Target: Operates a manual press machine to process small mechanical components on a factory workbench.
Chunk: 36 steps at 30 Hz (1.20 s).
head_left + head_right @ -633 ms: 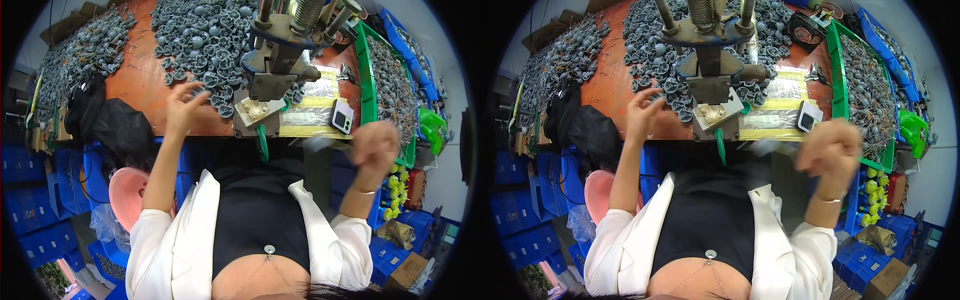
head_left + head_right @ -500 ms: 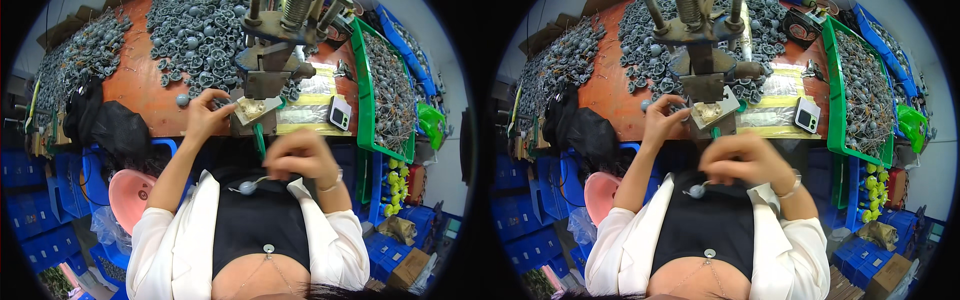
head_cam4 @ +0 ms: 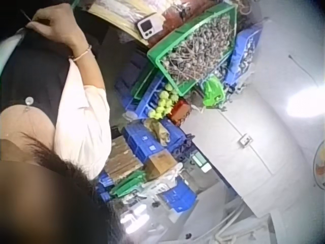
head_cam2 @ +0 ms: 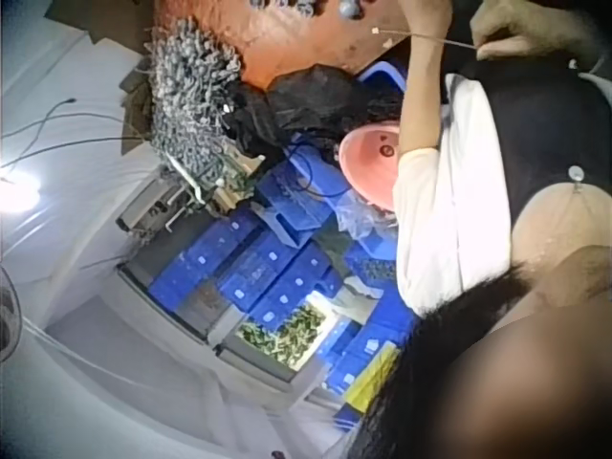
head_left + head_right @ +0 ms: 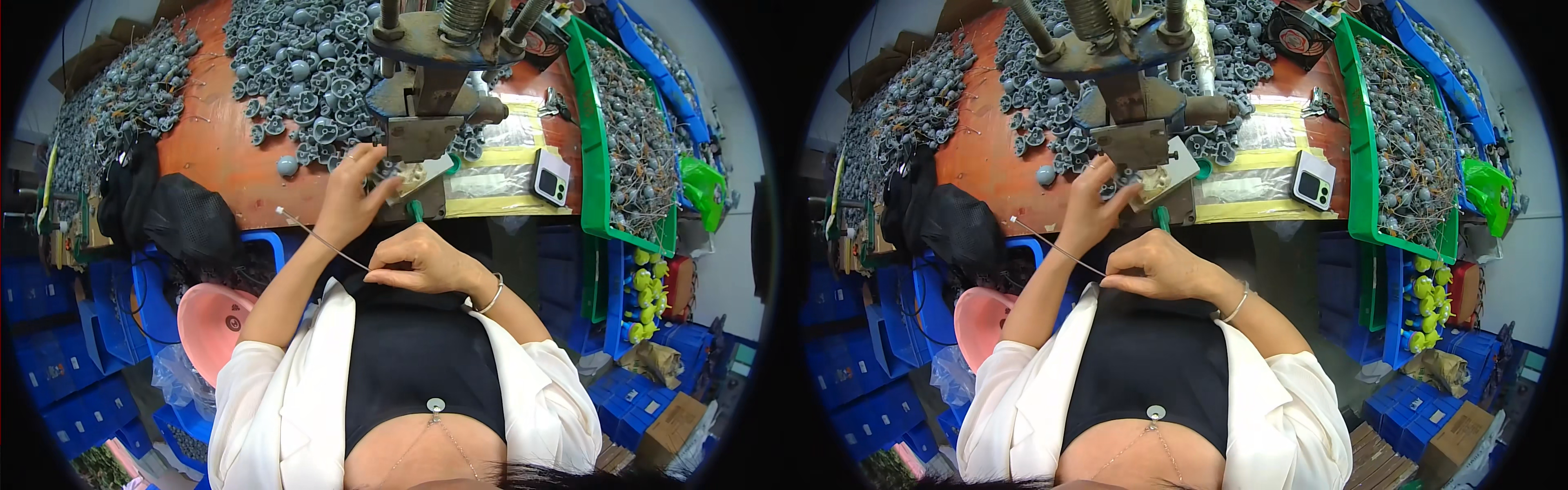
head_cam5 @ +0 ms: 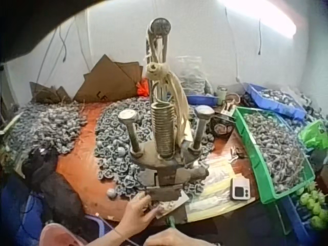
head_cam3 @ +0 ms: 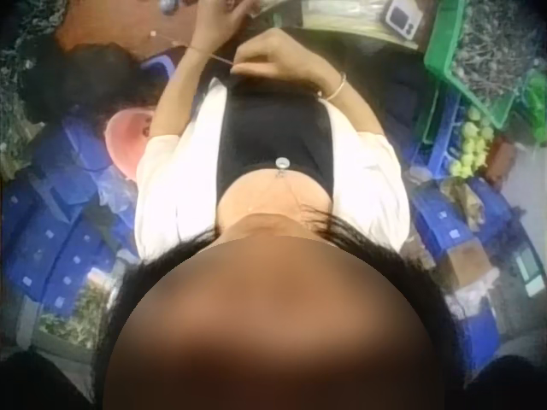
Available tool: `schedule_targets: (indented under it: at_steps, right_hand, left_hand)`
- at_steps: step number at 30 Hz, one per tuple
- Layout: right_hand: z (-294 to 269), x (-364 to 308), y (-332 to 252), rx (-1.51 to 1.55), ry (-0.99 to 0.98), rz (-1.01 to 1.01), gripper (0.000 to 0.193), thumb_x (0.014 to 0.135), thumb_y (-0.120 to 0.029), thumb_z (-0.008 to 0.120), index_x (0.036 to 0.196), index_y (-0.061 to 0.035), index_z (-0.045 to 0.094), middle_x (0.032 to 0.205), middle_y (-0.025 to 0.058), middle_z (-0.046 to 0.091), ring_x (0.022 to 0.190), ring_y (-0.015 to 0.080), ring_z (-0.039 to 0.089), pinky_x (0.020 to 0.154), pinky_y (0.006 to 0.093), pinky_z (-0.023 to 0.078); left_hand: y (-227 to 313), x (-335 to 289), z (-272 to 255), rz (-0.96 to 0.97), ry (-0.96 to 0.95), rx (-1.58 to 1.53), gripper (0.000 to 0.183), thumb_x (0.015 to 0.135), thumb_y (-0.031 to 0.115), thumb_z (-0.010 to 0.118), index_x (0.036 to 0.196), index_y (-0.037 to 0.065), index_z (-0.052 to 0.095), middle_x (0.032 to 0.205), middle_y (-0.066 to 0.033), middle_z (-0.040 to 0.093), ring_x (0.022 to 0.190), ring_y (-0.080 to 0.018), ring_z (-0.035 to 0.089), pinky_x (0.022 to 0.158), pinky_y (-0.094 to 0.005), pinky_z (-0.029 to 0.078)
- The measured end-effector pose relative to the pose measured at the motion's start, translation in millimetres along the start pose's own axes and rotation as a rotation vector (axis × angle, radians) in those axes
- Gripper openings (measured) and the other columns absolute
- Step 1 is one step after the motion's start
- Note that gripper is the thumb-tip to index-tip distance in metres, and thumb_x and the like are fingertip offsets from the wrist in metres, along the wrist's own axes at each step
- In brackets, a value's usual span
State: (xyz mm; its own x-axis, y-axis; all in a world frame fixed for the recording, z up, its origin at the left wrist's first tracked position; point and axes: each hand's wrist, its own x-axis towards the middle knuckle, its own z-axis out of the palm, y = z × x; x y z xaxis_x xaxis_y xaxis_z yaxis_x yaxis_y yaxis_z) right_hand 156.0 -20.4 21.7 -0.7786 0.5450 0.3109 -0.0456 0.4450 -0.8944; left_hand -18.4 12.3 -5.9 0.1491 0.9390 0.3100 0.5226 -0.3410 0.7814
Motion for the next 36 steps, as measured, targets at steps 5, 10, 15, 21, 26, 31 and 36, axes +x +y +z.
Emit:
schedule_targets:
  at_steps: [5,10,15,21,26,31,36]
  right_hand:
    - [2,3,1,0.014,-0.028,0.050,0.020,0.085,-0.019,0.074,0.079,-0.0011,0.067,0.067,0.0123,0.064,0.060,0.0290,0.062,0.057,0.0362,0.047]
    - [0,-2,2,0.059,-0.006,0.115,0.016,0.085,-0.016,0.073,0.083,-0.0007,0.068,0.070,0.0119,0.066,0.059,0.0262,0.063,0.057,0.0338,0.048]
    - [12,7,6,0.179,0.070,0.067,0.013,0.085,-0.013,0.072,0.088,-0.0003,0.069,0.073,0.0119,0.068,0.058,0.0239,0.061,0.057,0.0315,0.048]
    - [9,11,10,0.096,-0.025,0.050,0.019,0.086,-0.015,0.073,0.077,0.0005,0.068,0.064,0.0104,0.064,0.053,0.0231,0.058,0.053,0.0323,0.044]
    - [7,12,14,0.189,-0.026,0.120,0.027,0.090,-0.016,0.071,0.069,0.0013,0.064,0.058,0.0081,0.060,0.051,0.0170,0.057,0.051,0.0299,0.041]
    - [7,11,16,0.307,0.035,0.184,0.013,0.091,-0.011,0.068,0.086,0.0003,0.071,0.072,0.0072,0.066,0.057,0.0112,0.061,0.054,0.0270,0.047]
    - [11,10,16,0.338,0.109,0.236,0.016,0.094,-0.007,0.061,0.104,-0.0010,0.072,0.085,0.0074,0.069,0.063,0.0107,0.063,0.061,0.0258,0.050]
  left_hand:
    - [2,5,24,0.051,0.030,0.153,0.042,0.074,0.024,0.081,0.108,0.004,0.067,0.114,-0.0137,0.060,0.116,-0.0353,0.047,0.097,-0.0458,0.036]
    - [-5,1,25,0.022,0.007,0.041,0.039,0.075,0.024,0.080,0.109,0.006,0.069,0.118,-0.0133,0.059,0.121,-0.0350,0.045,0.099,-0.0456,0.035]
    - [-10,-1,27,-0.045,-0.003,0.079,0.040,0.077,0.024,0.079,0.111,0.006,0.069,0.120,-0.0133,0.059,0.122,-0.0340,0.045,0.101,-0.0461,0.034]
    - [-3,2,21,-0.001,0.001,0.113,0.041,0.076,0.021,0.079,0.113,0.007,0.068,0.120,-0.0137,0.060,0.117,-0.0337,0.050,0.096,-0.0449,0.040]
    - [-38,11,-40,0.006,0.343,0.310,0.030,0.078,0.010,0.075,0.106,0.004,0.068,0.107,-0.0143,0.066,0.105,-0.0325,0.058,0.093,-0.0418,0.044]
    - [-94,29,-72,-0.202,0.200,0.623,0.026,0.083,0.004,0.069,0.109,0.001,0.065,0.097,-0.0144,0.071,0.089,-0.0283,0.067,0.081,-0.0391,0.052]
    - [-101,28,-70,-0.208,0.236,0.371,0.021,0.084,0.004,0.067,0.105,0.003,0.065,0.091,-0.0160,0.071,0.082,-0.0332,0.068,0.072,-0.0418,0.052]
